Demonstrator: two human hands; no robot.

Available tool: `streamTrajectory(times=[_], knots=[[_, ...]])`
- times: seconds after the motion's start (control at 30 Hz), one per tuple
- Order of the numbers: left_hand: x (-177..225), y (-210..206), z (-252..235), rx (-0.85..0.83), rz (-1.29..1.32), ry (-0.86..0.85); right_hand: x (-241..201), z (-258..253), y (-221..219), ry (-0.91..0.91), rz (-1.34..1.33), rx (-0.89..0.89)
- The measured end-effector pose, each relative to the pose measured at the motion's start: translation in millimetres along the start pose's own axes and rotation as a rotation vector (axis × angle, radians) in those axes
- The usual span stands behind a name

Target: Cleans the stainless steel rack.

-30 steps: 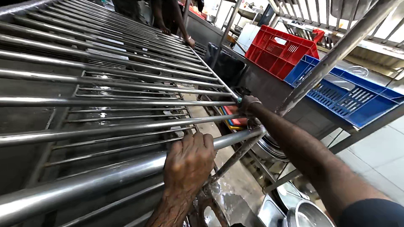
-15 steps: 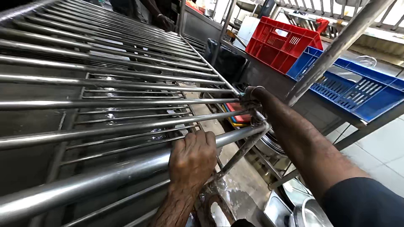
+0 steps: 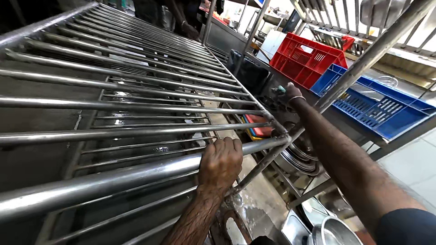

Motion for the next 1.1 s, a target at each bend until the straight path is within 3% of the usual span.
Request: streamTrajectory(times=[0.1, 0.3, 0.4, 0.5, 0.63, 0.8, 1.1], knots=[[-0.6, -0.8, -0.1, 0.000, -0.011, 0.011, -25.4, 14.7, -3.1, 0.300, 0.146, 0.012], [-1.4, 0.0, 0.2, 0.021, 0.014, 0.020, -13.8, 40.4, -85.3, 0.456, 0.292, -0.195], [-0.1, 0.0, 1.0, 0.015, 0.018, 0.013, -23.7, 51.9, -83.6, 0.646, 0.358, -0.355], [-1.2, -0.2, 0.6, -0.010, 0.022, 0.015, -35.9, 55.3, -74.7, 0.744, 0.441, -0.403], [-1.8, 0.1, 1.5, -0.020, 0.017, -0.003, -59.2, 42.6, -86.0, 0.733, 0.563, -0.416], [-2.6, -0.7, 2.3, -0.003, -0.004, -0.017, -84.6, 55.3, -101.9, 0.551, 0.631, -0.319], [-1.7, 1.2, 3.0, -0.011, 0.009, -0.057, -64.7, 63.5, -75.0, 0.360, 0.513, -0.236]])
Point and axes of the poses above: each hand's wrist, its own z-axis away from the middle knuckle, its own y-axis out of the back of the hand, x = y × z, the point moved 9 cm from there along -z, towards the middle knuckle, and after that the axes turned 2 degrees about -y, right-handed, at the moved point
